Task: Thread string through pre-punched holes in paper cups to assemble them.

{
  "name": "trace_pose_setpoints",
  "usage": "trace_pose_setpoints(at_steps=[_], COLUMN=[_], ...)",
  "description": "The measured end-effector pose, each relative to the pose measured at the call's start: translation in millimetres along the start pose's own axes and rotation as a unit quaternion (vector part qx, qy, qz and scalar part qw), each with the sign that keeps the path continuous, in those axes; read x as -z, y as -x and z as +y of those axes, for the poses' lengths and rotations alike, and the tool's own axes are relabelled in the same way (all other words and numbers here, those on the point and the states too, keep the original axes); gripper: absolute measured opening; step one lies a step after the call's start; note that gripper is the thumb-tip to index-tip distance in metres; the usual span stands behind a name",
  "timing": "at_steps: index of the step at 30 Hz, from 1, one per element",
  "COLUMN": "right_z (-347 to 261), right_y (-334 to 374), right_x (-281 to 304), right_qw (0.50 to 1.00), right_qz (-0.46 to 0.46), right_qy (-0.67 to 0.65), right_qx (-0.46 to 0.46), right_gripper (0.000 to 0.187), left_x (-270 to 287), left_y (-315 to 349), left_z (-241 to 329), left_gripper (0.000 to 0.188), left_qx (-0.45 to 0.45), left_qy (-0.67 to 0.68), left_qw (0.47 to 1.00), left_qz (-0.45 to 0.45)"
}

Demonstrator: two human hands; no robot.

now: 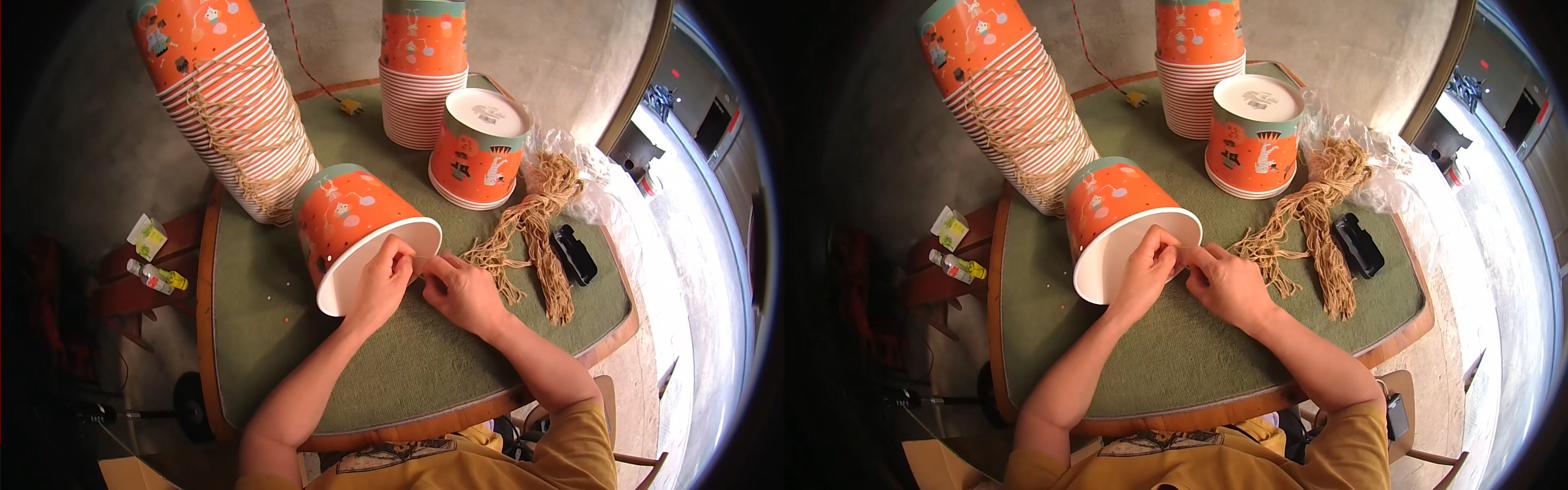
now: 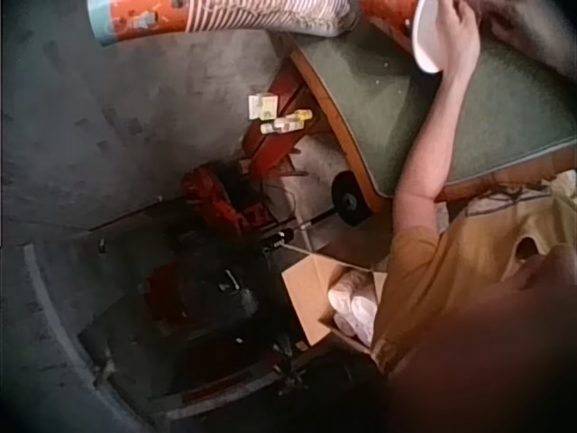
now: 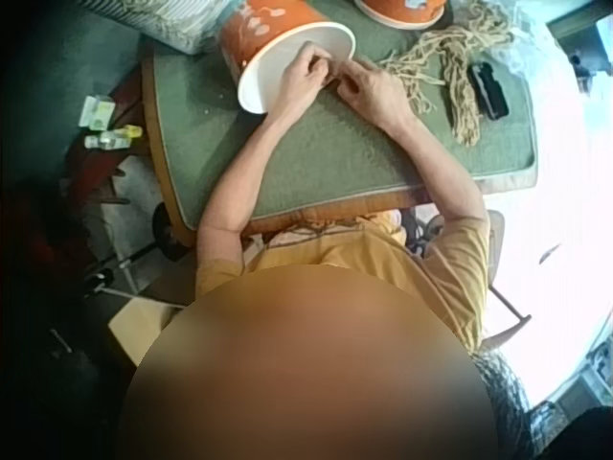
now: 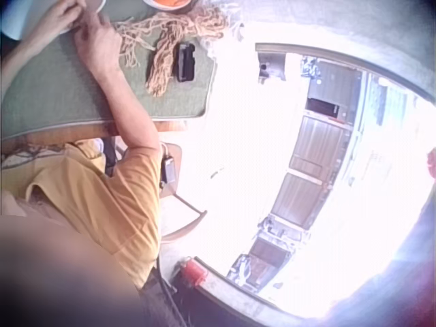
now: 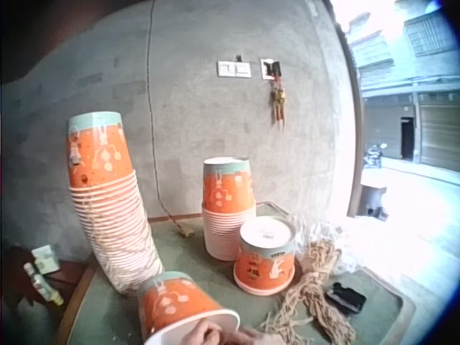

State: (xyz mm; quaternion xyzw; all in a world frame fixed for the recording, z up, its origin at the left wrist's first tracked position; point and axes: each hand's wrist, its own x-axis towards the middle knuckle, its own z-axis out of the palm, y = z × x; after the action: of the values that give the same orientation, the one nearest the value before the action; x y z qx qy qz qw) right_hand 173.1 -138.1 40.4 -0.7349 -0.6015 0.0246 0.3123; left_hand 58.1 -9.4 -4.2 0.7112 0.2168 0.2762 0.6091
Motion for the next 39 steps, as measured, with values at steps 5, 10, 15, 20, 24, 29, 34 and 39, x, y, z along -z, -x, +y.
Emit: trace_pose_setpoints(at_steps=[5, 10, 15, 20, 24, 29, 34, 39], right_z=[5, 6, 10, 14, 11, 18, 10, 14], right_y=[-1, -1, 0, 0, -2, 0, 1, 5], right_x=[0, -1, -4, -10, 2, 22, 29, 23], right_qw=[0.996, 0.993, 0.993, 0.993, 0.997, 0.997, 0.984, 0.982], right_qz=[-0.026, -0.031, -0.019, -0.026, -0.037, -0.066, -0.136, -0.106], right_qy=[-0.074, -0.11, -0.107, -0.105, -0.062, -0.015, 0.11, 0.11], right_qx=[-0.028, -0.036, -0.043, -0.054, -0.027, 0.022, 0.009, 0.115], right_gripper=[0.016, 0.013, 0.013, 0.014, 0.015, 0.017, 0.011, 0.015], left_x=[-3, -2, -4, -6, -5, -2, 9, 8], left_y=[6, 9, 16, 20, 19, 14, 11, 9], left_z=[10, 10, 16, 19, 18, 20, 16, 19], left_gripper=[0.007, 0.016, 0.02, 0.022, 0.018, 0.012, 0.006, 0.006], left_qx=[-0.104, -0.121, -0.161, -0.192, -0.186, -0.143, -0.038, -0.003], left_qy=[-0.121, -0.196, -0.256, -0.334, -0.324, -0.245, -0.127, -0.11], left_qw=[0.987, 0.973, 0.953, 0.923, 0.928, 0.959, 0.991, 0.994], left_qz=[0.022, 0.024, -0.004, -0.015, 0.004, 0.015, -0.025, -0.03])
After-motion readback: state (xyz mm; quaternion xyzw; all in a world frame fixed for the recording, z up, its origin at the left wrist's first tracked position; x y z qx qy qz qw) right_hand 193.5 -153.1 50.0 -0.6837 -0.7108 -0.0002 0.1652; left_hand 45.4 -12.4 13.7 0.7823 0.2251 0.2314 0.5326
